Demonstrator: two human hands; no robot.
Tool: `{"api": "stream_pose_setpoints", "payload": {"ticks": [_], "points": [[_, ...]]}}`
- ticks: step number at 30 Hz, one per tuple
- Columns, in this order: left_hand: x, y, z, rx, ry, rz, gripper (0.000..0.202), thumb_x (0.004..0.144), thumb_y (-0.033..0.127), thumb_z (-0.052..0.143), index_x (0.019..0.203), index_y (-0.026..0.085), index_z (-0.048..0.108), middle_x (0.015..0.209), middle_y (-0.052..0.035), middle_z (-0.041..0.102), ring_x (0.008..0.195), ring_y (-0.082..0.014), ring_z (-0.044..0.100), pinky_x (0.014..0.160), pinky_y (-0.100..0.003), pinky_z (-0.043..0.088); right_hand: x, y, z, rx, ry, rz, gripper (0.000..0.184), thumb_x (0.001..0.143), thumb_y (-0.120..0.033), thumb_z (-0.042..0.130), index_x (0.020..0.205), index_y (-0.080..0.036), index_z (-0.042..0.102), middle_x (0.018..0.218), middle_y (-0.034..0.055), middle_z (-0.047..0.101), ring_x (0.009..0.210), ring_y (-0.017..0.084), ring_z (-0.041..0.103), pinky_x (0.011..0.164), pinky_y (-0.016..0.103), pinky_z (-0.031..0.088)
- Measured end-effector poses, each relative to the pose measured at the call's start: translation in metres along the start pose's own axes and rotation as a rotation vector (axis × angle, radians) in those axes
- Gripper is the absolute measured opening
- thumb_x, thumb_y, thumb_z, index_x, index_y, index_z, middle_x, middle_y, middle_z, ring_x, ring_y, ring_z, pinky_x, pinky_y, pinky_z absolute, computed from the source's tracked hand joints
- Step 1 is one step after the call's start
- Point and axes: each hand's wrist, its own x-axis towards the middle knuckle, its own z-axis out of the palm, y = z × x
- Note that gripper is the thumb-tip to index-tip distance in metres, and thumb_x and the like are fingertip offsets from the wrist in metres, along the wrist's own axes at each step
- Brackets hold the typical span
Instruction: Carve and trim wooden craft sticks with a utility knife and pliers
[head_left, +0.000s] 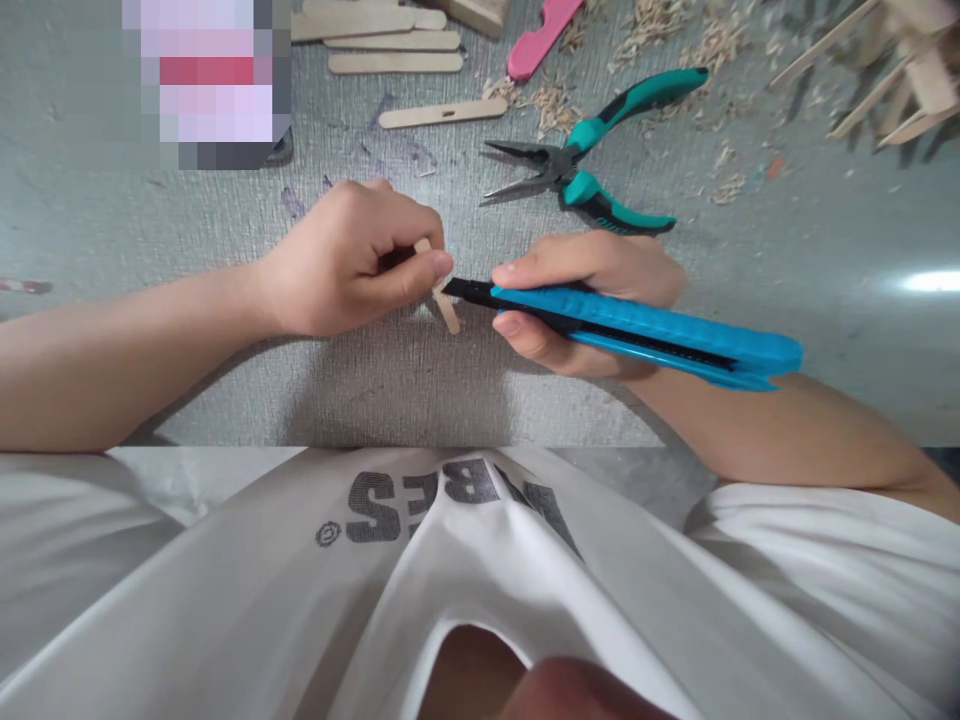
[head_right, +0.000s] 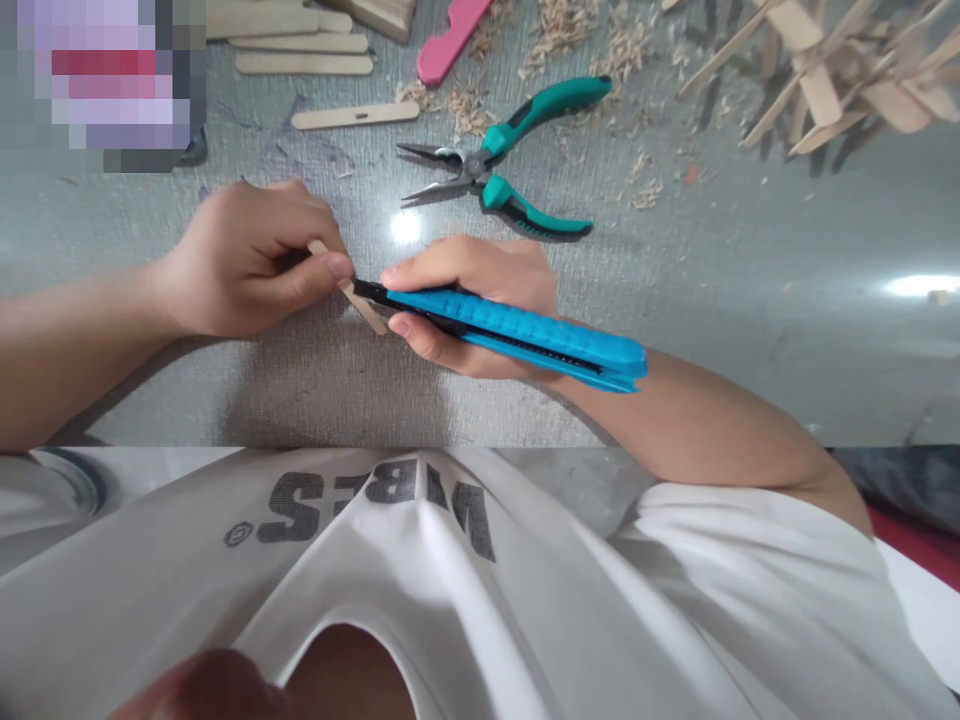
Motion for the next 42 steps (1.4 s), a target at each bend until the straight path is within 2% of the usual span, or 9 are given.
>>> {"api": "stream_pose_setpoints", "payload": {"ticks": [3, 8, 10, 15, 21, 24, 31, 35, 42], "points": [[0.001, 0.001, 0.001, 0.012, -0.017, 0.01, 0.043, 0.117, 0.046, 0.048, 0.082, 0.027, 0.065, 0.07, -0.0007, 0.064, 0.066, -0.017, 0.055, 0.073, -0.039, 0.048, 0.005, -0.002, -0.001, 0.006, -0.019, -0.04, 0.016, 0.1, -0.029, 0.084, 0.116, -0.028, 0.083, 0.098, -0.0001, 0.09, 0.078, 0.018, 0.086, 0.068, 0.026, 0.07], [0.001, 0.001, 0.0, 0.024, 0.002, -0.029, 0.041, 0.113, 0.042, 0.048, 0.082, 0.024, 0.068, 0.07, -0.0021, 0.064, 0.069, -0.0156, 0.055, 0.073, -0.038, 0.048, 0.005, -0.001, -0.003, 0.091, -0.14, 0.007, 0.006, 0.1, -0.032, 0.082, 0.106, -0.031, 0.08, 0.074, -0.0086, 0.081, 0.053, 0.01, 0.07, 0.051, 0.022, 0.056], [0.001, 0.002, -0.001, 0.029, -0.004, -0.043, 0.044, 0.114, 0.045, 0.047, 0.081, 0.024, 0.067, 0.069, -0.002, 0.063, 0.068, -0.0159, 0.055, 0.072, -0.037, 0.048, 0.004, -0.001, -0.004, 0.107, -0.13, 0.019, 0.007, 0.101, -0.036, 0.081, 0.106, -0.031, 0.08, 0.072, -0.0095, 0.079, 0.052, 0.01, 0.068, 0.049, 0.022, 0.054], [0.002, 0.003, -0.002, 0.059, -0.049, -0.062, 0.051, 0.117, 0.056, 0.043, 0.08, 0.027, 0.063, 0.068, -0.0008, 0.063, 0.066, -0.0169, 0.056, 0.079, -0.039, 0.057, 0.002, -0.004, -0.003, 0.01, 0.001, 0.112, 0.012, 0.101, -0.042, 0.08, 0.108, -0.033, 0.083, 0.095, -0.0013, 0.089, 0.073, 0.018, 0.081, 0.063, 0.032, 0.066], [0.002, -0.002, 0.001, 0.025, -0.019, 0.036, 0.042, 0.115, 0.045, 0.049, 0.078, 0.028, 0.06, 0.067, 0.0, 0.061, 0.063, -0.016, 0.053, 0.07, -0.039, 0.048, -0.001, -0.007, 0.001, 0.042, -0.032, 0.105, 0.016, 0.1, -0.04, 0.081, 0.116, -0.04, 0.084, 0.093, -0.0033, 0.088, 0.07, 0.02, 0.08, 0.064, 0.034, 0.068], [0.003, -0.003, 0.002, 0.015, -0.012, 0.057, 0.04, 0.114, 0.042, 0.05, 0.078, 0.028, 0.059, 0.066, 0.0009, 0.059, 0.063, -0.0156, 0.05, 0.071, -0.04, 0.046, -0.004, -0.006, 0.002, 0.066, -0.021, 0.109, 0.016, 0.102, -0.04, 0.083, 0.118, -0.041, 0.084, 0.097, -0.0025, 0.088, 0.073, 0.022, 0.082, 0.067, 0.036, 0.069], [0.004, -0.004, 0.001, -0.002, -0.007, 0.077, 0.039, 0.114, 0.039, 0.051, 0.078, 0.028, 0.057, 0.066, 0.0011, 0.058, 0.063, -0.015, 0.049, 0.071, -0.041, 0.044, -0.013, 0.001, 0.001, -0.053, -0.149, 0.236, 0.025, 0.106, -0.062, 0.075, 0.118, -0.042, 0.084, 0.092, 0.0013, 0.085, 0.073, 0.025, 0.079, 0.072, 0.043, 0.074], [0.005, -0.003, 0.001, 0.009, -0.018, 0.055, 0.04, 0.114, 0.038, 0.05, 0.075, 0.027, 0.054, 0.066, 0.0009, 0.057, 0.064, -0.0148, 0.05, 0.073, -0.041, 0.044, -0.014, 0.001, 0.001, 0.024, -0.179, 0.263, 0.017, 0.103, -0.056, 0.081, 0.116, -0.045, 0.082, 0.098, 0.0006, 0.085, 0.082, 0.026, 0.082, 0.083, 0.044, 0.075], [0.005, -0.002, 0.002, 0.032, -0.026, 0.064, 0.043, 0.114, 0.04, 0.048, 0.073, 0.028, 0.052, 0.063, 0.0015, 0.054, 0.06, -0.0154, 0.049, 0.073, -0.043, 0.047, -0.006, -0.003, -0.002, -0.031, -0.128, 0.187, 0.017, 0.105, -0.054, 0.077, 0.115, -0.041, 0.083, 0.088, -0.0015, 0.084, 0.069, 0.022, 0.078, 0.069, 0.04, 0.072]]}}
